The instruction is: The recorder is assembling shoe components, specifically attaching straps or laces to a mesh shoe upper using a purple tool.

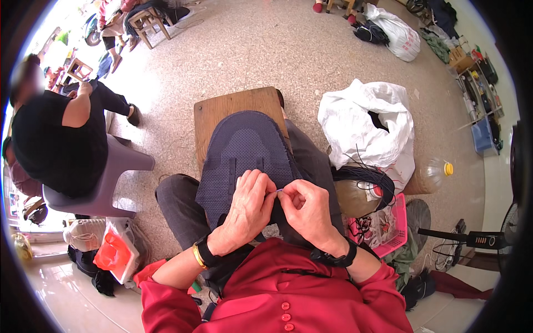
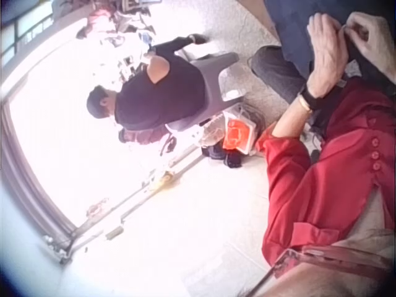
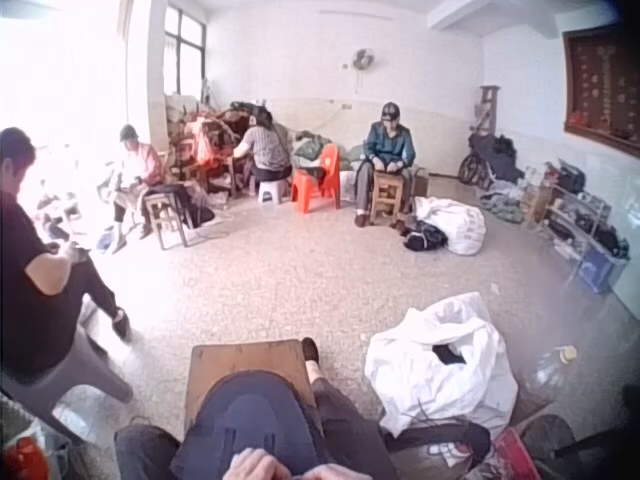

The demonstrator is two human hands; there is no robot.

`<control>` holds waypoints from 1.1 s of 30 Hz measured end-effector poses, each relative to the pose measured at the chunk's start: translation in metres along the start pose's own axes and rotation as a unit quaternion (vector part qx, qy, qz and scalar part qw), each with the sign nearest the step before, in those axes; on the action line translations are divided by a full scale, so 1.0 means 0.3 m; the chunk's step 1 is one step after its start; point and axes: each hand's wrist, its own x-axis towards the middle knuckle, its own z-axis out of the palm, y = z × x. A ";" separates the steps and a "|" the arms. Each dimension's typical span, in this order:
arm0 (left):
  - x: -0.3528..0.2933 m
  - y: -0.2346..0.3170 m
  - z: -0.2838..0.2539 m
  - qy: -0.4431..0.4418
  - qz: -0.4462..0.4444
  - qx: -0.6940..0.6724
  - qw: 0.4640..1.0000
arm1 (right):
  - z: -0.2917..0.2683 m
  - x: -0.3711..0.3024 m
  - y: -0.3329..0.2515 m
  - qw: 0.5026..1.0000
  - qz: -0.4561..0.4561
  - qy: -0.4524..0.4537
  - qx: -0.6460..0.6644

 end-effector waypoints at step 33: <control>-0.015 0.004 -0.008 0.030 -0.075 -0.078 0.994 | -0.051 0.047 -0.009 0.990 0.114 -0.069 0.055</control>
